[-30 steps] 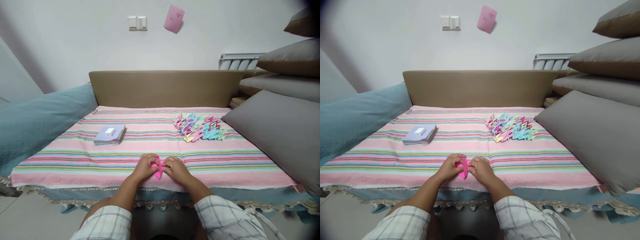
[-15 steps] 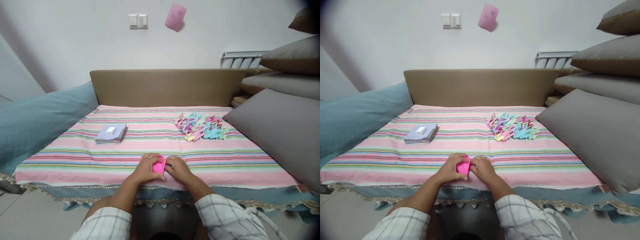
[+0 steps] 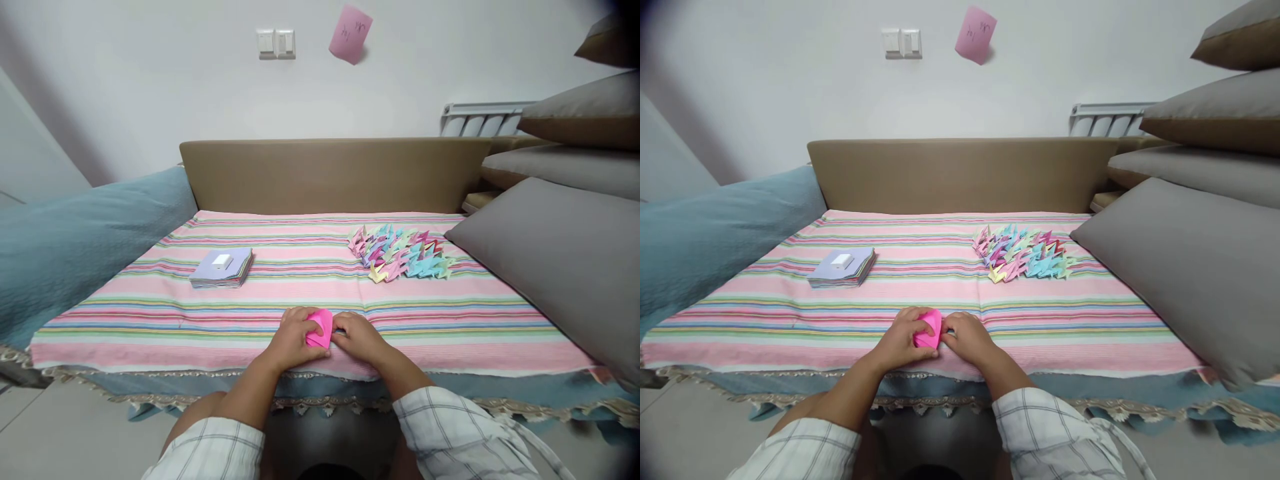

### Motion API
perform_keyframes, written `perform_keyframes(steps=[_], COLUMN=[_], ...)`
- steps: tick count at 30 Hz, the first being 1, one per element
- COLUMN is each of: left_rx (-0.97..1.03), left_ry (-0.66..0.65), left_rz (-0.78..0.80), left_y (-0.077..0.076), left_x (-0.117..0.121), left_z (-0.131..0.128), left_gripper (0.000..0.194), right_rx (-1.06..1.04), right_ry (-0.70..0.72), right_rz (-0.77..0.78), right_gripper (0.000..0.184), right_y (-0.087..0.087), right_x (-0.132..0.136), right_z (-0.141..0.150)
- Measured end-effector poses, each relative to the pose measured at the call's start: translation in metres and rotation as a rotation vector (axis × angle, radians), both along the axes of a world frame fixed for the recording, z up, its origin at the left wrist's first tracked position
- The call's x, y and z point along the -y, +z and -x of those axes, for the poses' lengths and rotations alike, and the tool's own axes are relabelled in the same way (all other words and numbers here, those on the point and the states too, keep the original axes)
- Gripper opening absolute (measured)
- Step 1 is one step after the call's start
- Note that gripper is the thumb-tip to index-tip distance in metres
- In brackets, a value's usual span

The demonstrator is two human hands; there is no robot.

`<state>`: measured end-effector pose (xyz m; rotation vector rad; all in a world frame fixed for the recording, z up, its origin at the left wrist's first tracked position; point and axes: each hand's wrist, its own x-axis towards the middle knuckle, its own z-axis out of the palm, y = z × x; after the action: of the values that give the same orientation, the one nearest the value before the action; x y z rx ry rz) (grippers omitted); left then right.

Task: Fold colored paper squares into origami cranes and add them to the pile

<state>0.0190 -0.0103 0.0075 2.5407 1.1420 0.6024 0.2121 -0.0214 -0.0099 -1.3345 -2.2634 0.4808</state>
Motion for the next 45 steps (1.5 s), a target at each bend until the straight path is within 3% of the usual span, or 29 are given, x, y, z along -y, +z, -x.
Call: perform_keyframes(steps=[9,19,21,27,30,45], left_rx=[-0.006,0.031,0.034,0.029,0.030,0.001], left_ry=[-0.010,-0.014,0.002,0.079,0.079,0.106], left_rz=[-0.015,-0.030,-0.015,0.049,0.055,0.063], left_y=[-0.006,-0.007,-0.007,-0.008,-0.010,-0.013], left_x=[-0.001,-0.002,-0.001,0.001,0.000,-0.003], left_z=[0.001,0.000,0.000,0.000,0.000,-0.003], left_gripper=[0.018,0.015,0.016,0.044,0.050,0.044], right_rx=[0.036,-0.050,-0.106,-0.265,-0.257,-0.263], right_ry=[-0.082,0.007,0.025,0.011,-0.017,0.022], right_rz=[-0.015,0.033,0.068,0.206,0.228,0.154], right_gripper=[0.016,0.017,0.025,0.076,0.083,0.049], right_y=[-0.005,0.000,0.002,0.002,0.000,-0.005], right_x=[0.002,0.000,0.001,0.002,0.002,-0.005], right_z=[0.006,-0.003,-0.006,-0.013,-0.015,-0.017])
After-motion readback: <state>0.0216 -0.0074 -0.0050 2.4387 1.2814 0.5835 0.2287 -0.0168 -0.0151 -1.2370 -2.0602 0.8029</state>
